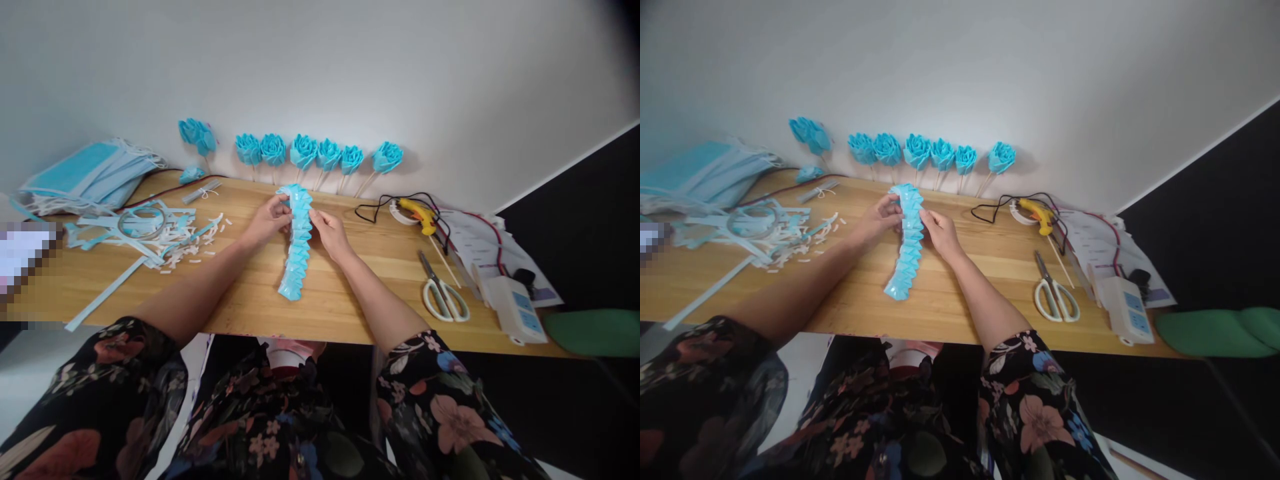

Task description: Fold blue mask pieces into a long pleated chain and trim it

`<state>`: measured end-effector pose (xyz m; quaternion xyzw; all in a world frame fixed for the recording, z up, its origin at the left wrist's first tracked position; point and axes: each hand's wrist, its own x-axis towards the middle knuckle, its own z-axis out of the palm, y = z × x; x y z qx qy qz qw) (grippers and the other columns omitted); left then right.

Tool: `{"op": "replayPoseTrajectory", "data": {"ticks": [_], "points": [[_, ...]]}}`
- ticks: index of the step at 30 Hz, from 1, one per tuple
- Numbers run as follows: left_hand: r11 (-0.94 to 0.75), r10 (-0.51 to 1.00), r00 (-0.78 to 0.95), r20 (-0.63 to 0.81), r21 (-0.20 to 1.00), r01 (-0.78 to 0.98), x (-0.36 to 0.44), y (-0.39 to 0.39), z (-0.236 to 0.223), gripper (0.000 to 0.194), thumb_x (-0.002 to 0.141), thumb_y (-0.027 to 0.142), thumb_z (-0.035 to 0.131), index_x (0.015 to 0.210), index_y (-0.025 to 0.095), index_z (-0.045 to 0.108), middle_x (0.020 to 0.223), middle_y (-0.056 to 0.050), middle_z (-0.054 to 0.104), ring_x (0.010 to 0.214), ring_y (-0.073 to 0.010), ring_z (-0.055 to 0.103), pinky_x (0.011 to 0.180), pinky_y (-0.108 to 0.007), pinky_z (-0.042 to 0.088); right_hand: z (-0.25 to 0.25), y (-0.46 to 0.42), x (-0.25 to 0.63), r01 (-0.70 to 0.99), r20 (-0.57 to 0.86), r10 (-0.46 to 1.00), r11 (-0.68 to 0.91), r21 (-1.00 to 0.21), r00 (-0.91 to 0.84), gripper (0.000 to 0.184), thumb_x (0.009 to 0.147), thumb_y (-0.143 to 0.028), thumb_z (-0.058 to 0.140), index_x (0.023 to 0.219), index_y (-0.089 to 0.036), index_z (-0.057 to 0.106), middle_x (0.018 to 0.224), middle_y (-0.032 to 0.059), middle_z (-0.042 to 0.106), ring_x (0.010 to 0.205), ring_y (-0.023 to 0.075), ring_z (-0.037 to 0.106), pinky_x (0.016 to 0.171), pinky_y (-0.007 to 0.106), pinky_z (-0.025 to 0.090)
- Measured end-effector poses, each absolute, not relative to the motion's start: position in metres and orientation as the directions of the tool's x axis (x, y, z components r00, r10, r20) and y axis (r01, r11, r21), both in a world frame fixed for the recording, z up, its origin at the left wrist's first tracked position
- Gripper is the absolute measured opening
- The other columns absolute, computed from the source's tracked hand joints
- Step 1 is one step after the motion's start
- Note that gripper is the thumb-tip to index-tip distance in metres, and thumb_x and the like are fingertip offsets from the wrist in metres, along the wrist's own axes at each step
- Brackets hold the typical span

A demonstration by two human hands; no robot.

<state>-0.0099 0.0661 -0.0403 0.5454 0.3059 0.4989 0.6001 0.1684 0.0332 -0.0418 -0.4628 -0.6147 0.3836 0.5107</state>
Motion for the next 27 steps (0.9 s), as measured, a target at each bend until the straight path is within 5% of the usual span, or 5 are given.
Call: {"op": "replayPoseTrajectory", "data": {"ticks": [10,19,27], "points": [[-0.054,0.934,0.325,0.149,0.957,-0.284,-0.010,0.063,-0.038,0.047,0.076,0.038,0.074,0.115,0.019,0.056,0.068,0.002,0.062,0.056,-0.0116,0.059,0.053,-0.022,0.045,-0.043,0.034,0.168,0.117,0.208,0.976,0.215,-0.969,-0.068,0.040,0.076,-0.059,0.067,0.069,-0.021,0.056,0.064,-0.0035,0.050,0.062,0.0121,0.043,0.060,0.026,0.035],[-0.101,0.910,0.374,0.181,0.970,-0.223,-0.013,0.065,-0.041,0.061,0.067,0.020,0.076,0.122,0.016,0.050,0.069,0.005,0.062,0.054,-0.0101,0.059,0.055,-0.022,0.046,-0.045,0.036,0.171,0.133,0.298,0.953,0.304,-0.944,-0.064,0.041,0.084,-0.055,0.063,0.065,-0.020,0.051,0.062,-0.0048,0.042,0.061,0.0107,0.038,0.059,0.025,0.031],[-0.098,0.937,0.284,0.200,0.937,-0.336,-0.013,0.074,-0.048,0.063,0.067,0.023,0.077,0.125,0.019,0.051,0.072,0.003,0.064,0.054,-0.0108,0.059,0.055,-0.023,0.044,-0.043,0.033,0.168,0.057,0.219,0.969,0.227,-0.972,-0.113,0.042,0.079,-0.061,0.065,0.077,-0.019,0.064,0.071,-0.0017,0.058,0.069,0.0130,0.051,0.068,0.025,0.041]]}}
